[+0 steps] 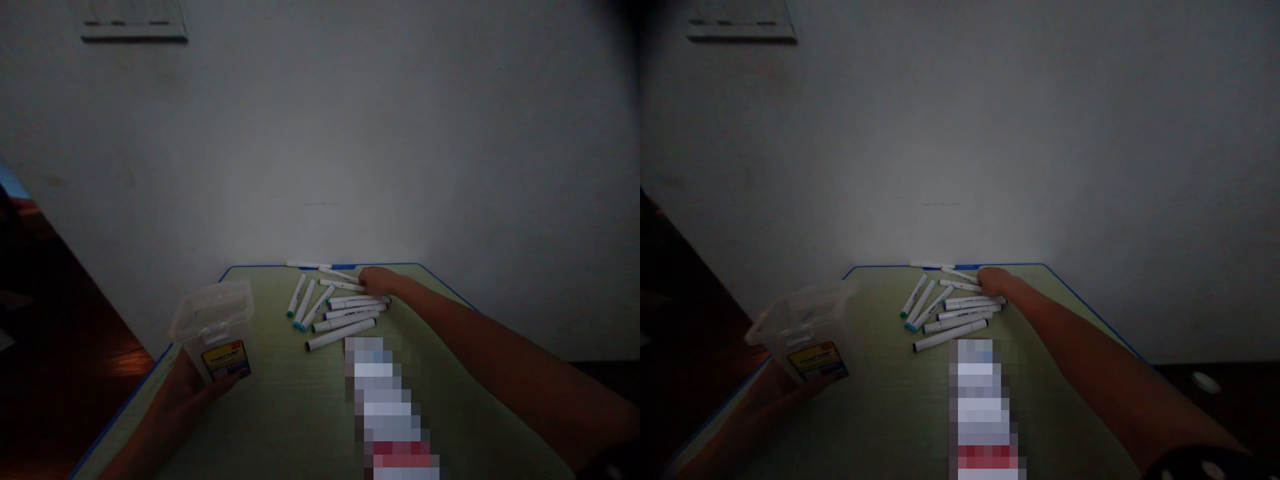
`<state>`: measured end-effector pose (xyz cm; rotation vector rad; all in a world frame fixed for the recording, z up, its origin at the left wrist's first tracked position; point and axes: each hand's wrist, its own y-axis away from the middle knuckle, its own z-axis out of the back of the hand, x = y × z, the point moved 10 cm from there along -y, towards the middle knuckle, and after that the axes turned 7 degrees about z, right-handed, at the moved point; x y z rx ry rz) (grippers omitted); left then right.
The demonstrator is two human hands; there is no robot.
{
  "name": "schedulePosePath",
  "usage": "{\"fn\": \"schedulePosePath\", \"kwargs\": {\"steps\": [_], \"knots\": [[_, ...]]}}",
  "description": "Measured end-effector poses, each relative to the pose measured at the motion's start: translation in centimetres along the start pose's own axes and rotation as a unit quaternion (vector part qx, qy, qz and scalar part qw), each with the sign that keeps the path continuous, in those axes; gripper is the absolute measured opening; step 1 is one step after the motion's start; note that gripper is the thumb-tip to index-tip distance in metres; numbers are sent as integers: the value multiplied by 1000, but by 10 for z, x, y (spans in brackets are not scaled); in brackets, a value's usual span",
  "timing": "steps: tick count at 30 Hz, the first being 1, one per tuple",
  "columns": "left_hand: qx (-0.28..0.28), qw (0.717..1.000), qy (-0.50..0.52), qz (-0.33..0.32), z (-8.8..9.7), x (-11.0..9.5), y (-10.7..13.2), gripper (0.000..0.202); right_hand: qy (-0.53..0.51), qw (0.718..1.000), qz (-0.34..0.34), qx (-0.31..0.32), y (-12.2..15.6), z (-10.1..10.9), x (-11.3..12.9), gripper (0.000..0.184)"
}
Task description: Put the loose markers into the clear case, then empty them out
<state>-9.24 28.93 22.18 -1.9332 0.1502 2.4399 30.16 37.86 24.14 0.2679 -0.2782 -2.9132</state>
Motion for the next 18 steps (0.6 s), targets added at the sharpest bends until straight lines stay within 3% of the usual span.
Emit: {"fn": "schedulePosePath", "kwargs": {"steps": [6, 9, 13, 18], "knots": [[9, 1000, -17, 4, -7, -14, 5, 74, 8, 997, -66, 27, 32, -19, -47, 26], [8, 999, -33, 25, -7, -13, 5, 84, 1, 996, -77, 32, 50, -26, -58, 29], [9, 999, -43, 12, -5, -8, 0, 75, -11, 998, -64, 1, 65, -17, -51, 36], [15, 998, -53, -3, -1, 0, -6, 74, -15, 998, -17, -54, 60, 4, -9, 38]]}}
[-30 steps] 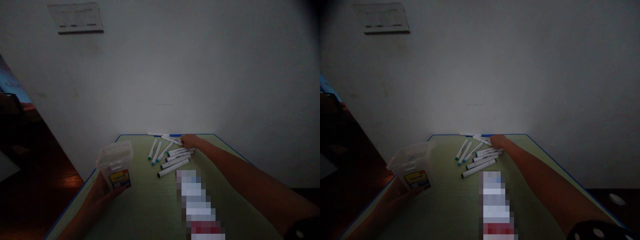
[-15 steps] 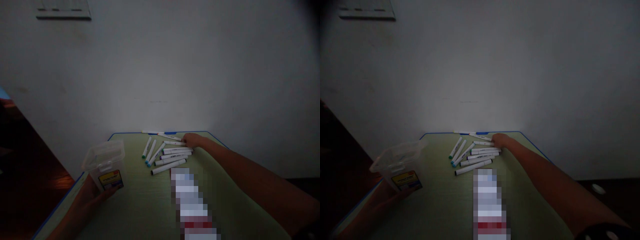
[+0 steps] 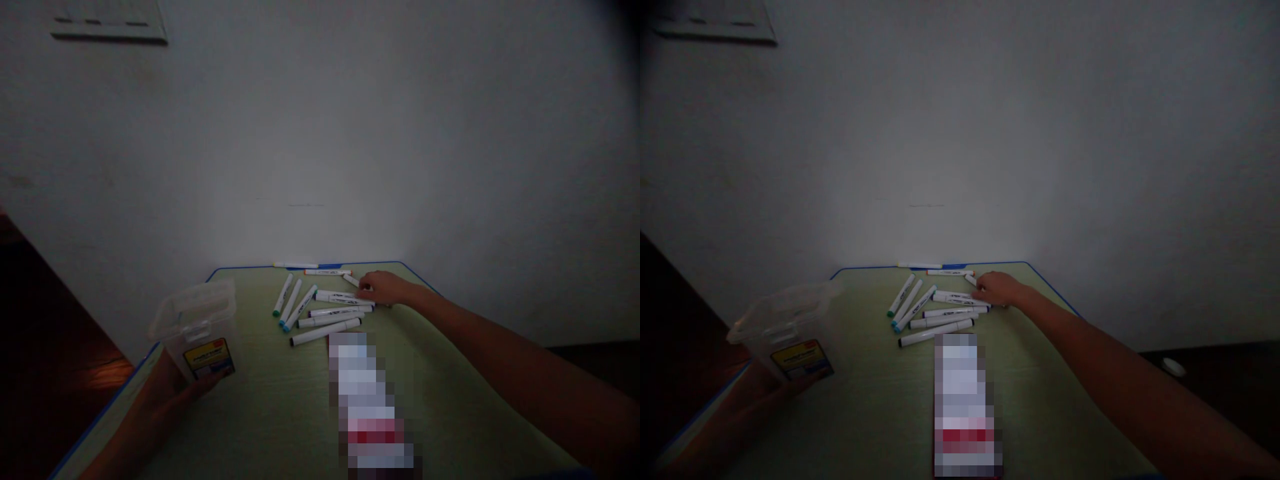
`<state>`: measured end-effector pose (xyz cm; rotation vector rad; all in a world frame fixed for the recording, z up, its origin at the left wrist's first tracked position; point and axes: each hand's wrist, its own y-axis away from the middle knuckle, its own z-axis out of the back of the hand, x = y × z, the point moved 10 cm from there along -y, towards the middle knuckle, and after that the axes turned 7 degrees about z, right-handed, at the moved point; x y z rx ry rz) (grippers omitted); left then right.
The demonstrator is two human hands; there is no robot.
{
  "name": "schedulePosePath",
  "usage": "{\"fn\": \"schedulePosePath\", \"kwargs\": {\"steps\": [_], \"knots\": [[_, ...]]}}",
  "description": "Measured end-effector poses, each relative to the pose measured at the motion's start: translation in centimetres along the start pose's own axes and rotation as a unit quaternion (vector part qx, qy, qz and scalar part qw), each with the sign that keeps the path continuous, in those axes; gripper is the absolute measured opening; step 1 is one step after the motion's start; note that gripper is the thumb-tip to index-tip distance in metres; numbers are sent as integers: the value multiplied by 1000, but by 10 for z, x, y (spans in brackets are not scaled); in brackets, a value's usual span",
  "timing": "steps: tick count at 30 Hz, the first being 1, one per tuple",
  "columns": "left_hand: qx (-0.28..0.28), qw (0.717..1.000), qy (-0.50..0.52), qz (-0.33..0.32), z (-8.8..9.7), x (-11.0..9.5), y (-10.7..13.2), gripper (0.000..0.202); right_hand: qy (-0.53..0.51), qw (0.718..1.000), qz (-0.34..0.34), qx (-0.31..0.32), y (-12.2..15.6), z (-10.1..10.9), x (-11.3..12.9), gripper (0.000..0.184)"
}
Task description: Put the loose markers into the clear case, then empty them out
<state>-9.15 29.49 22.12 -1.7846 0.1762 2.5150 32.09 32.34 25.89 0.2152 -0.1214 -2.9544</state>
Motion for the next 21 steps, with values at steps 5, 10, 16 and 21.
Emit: {"fn": "schedulePosePath", "kwargs": {"steps": [5, 10, 16, 21], "knots": [[-11, 1000, 4, -6, -1, -10, 4, 81, 30, 999, -7, -17, -20, 3, 30, 38], [6, 999, 36, -1, -6, -13, 8, 74, 43, 998, -18, -31, -24, 9, 37, 46], [5, 999, 42, -13, -4, -10, 7, 70, 42, 999, 10, -30, -21, 8, 55, 41], [15, 998, 48, -23, -6, -7, 3, 76, -1, 996, 58, -67, -28, 21, 94, 56]]}}
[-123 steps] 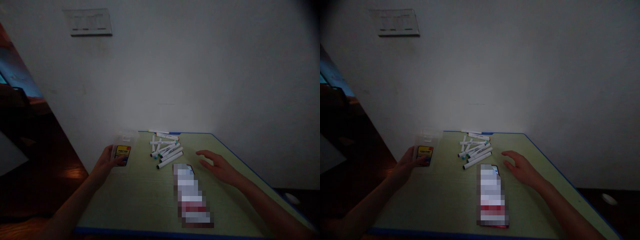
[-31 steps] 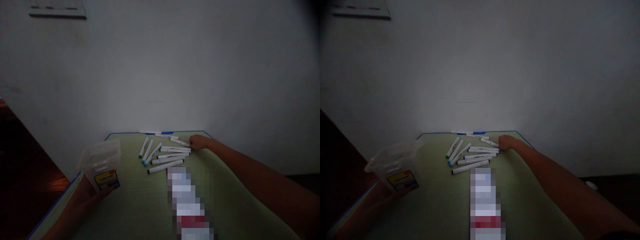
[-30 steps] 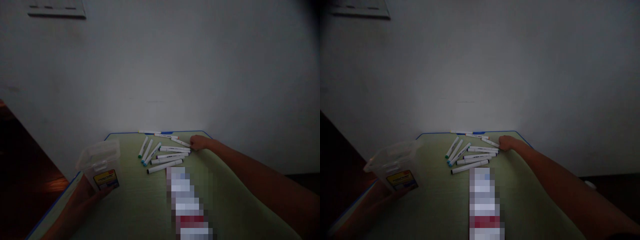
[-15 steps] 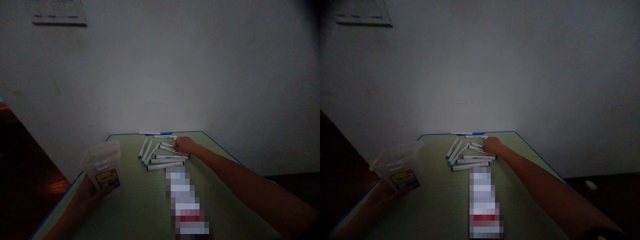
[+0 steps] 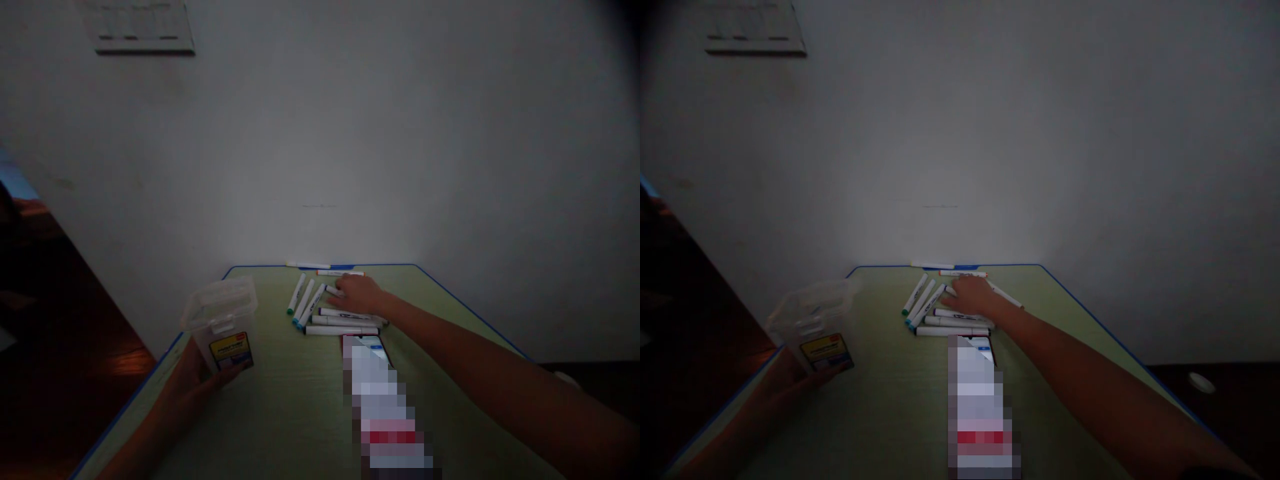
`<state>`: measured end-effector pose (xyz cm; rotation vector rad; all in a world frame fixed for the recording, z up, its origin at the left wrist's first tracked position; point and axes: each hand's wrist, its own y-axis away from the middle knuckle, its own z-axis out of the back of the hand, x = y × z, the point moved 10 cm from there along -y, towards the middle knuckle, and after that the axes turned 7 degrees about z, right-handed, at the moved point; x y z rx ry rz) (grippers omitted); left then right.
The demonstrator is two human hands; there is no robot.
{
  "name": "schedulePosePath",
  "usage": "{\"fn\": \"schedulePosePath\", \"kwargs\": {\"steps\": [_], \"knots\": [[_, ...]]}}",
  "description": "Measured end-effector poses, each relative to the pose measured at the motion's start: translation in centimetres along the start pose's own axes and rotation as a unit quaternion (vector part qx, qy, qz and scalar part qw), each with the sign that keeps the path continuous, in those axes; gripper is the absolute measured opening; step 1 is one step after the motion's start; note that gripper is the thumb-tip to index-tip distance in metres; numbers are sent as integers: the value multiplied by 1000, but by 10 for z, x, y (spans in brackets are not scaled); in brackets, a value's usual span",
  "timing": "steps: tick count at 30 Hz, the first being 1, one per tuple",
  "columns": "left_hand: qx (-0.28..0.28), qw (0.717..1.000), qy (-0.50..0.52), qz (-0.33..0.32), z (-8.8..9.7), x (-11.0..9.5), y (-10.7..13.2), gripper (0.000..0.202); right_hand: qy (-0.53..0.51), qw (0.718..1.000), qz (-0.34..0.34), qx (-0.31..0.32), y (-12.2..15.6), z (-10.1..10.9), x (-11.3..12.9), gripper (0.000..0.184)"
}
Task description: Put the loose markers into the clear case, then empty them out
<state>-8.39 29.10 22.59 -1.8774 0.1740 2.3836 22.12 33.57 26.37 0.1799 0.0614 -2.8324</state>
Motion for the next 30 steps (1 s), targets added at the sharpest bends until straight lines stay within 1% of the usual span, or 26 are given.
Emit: {"fn": "schedulePosePath", "kwargs": {"steps": [3, 4, 6, 8, 10, 12, 14, 16, 19, 21, 24, 27, 30], "knots": [[5, 1000, 3, -3, 0, 1, 0, 74, -43, 996, 81, 2, -6, 0, 39, 71], [4, 1000, 4, -4, 0, 1, 0, 75, -54, 993, 105, 5, -7, -1, 50, 72], [1, 1000, 1, -3, 1, 2, 1, 76, -73, 987, 145, 6, -10, -1, 64, 67], [-2, 1000, 1, -2, 1, 2, 2, 76, -90, 982, 163, 0, -16, -1, 65, 56], [-2, 1000, 5, 4, 0, 1, 4, 75, -98, 984, 149, -12, -29, -1, 52, 42], [-9, 1000, 19, 4, -2, -2, 6, 73, -93, 989, 109, -26, -48, -2, 30, 41], [-24, 999, 32, 1, -1, -4, 8, 70, -83, 994, 64, -30, -70, -8, 7, 43], [-38, 999, 39, -1, 1, -6, 9, 70, -76, 997, 24, -21, -91, -17, -13, 45], [-19, 999, 35, 3, -2, -5, 9, 74, -71, 997, -13, 14, -110, -34, -32, 38], [-11, 999, 29, 9, -3, -4, 9, 73, -69, 997, -18, 34, -112, -42, -36, 37], [-27, 999, 22, 18, 0, -4, 10, 66, -67, 997, -6, 43, -104, -45, -35, 38], [-32, 999, 24, 20, 0, -5, 10, 61, -63, 998, 4, 31, -93, -39, -36, 38], [-21, 999, 20, 18, -2, -4, 10, 64, -56, 998, 5, 18, -90, -30, -40, 37]]}}
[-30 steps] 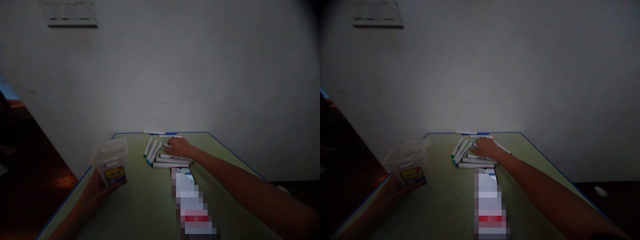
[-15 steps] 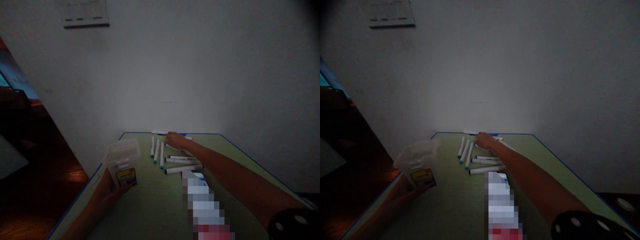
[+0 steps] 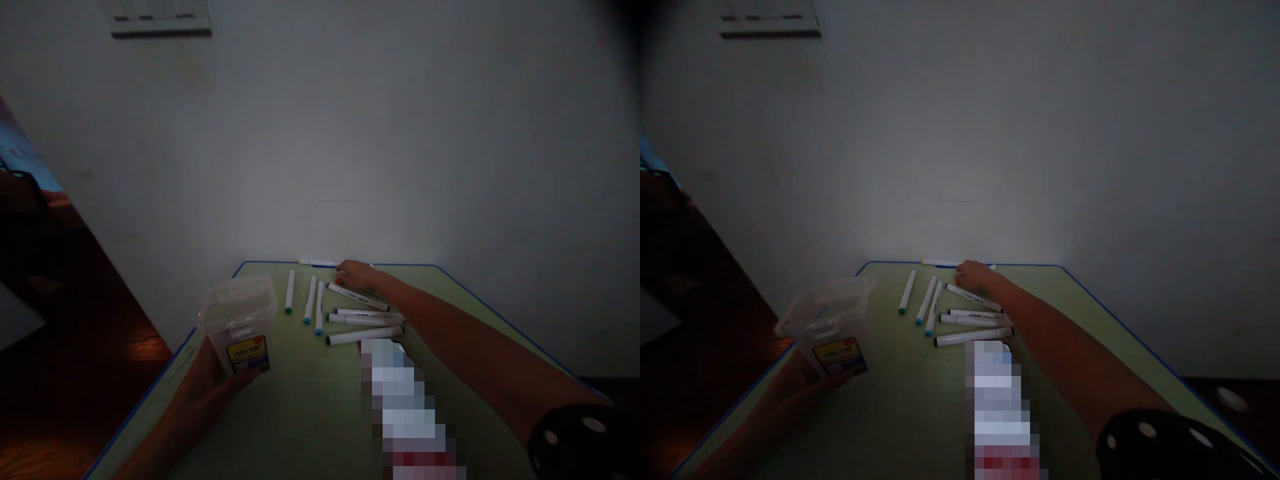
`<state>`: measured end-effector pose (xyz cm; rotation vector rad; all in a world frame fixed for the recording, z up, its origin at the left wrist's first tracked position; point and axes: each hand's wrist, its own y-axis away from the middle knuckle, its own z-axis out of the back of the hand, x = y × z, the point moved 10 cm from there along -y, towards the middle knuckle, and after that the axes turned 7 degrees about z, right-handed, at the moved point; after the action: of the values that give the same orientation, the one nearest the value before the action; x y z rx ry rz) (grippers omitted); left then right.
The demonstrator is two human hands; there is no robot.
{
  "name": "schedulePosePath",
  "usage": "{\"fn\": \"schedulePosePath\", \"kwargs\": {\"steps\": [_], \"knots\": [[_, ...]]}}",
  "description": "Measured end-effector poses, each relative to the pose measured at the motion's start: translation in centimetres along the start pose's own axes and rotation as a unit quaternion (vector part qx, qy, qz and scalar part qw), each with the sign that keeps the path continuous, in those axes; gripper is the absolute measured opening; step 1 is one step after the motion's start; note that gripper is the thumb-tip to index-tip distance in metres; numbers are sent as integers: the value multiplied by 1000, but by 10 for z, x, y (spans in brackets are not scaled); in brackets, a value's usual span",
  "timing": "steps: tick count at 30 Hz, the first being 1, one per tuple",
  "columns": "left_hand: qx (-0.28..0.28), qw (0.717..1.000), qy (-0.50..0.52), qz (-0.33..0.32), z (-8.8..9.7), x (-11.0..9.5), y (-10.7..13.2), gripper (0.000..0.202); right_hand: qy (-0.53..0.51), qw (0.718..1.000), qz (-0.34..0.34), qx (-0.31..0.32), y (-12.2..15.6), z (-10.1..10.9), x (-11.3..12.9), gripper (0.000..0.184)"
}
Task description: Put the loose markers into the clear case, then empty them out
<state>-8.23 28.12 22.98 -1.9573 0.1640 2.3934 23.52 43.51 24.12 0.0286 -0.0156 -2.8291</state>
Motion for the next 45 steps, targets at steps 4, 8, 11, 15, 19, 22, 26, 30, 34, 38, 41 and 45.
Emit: {"fn": "schedulePosePath", "kwargs": {"steps": [4, 8, 11, 15, 19, 22, 26, 30, 34, 38, 41, 45], "knots": [[-2, 1000, 6, -1, 2, 5, -1, 66, 14, 1000, -7, -1, -13, 5, -5, 35], [5, 1000, -7, 27, 5, 18, -2, 70, 27, 999, -18, 6, -32, -2, -9, 35], [11, 999, 4, 32, 6, 24, -3, 70, 39, 999, -28, 4, -38, -7, -11, 32], [-2, 1000, 3, 18, 7, 21, -2, 70, 49, 998, -35, -3, -35, -7, -10, 28], [9, 1000, 22, 7, 4, 16, -1, 72, 52, 998, -37, -24, -30, 0, -12, 32], [7, 1000, 2, 24, 5, 18, -1, 69, 42, 998, -43, -14, -33, -3, -16, 35], [9, 999, 0, 35, 6, 22, -1, 64, 33, 999, -43, 5, -45, -11, -19, 33], [-5, 999, 4, 40, 8, 23, 2, 59, 23, 999, -37, 7, -54, -14, -14, 31], [3, 1000, 7, 30, 4, 18, 2, 63, -13, 999, -43, -23, -43, 5, -8, 28], [19, 1000, 4, 13, 0, 12, -1, 69, -103, 989, -59, -92, 1, 49, -8, 18], [26, 1000, -2, -10, -2, 4, -4, 69, -225, 960, -67, -151, 62, 76, -11, 16], [21, 998, 3, -51, -4, -11, -5, 69, -413, 879, -86, -222, 170, 73, -11, 23]]}}
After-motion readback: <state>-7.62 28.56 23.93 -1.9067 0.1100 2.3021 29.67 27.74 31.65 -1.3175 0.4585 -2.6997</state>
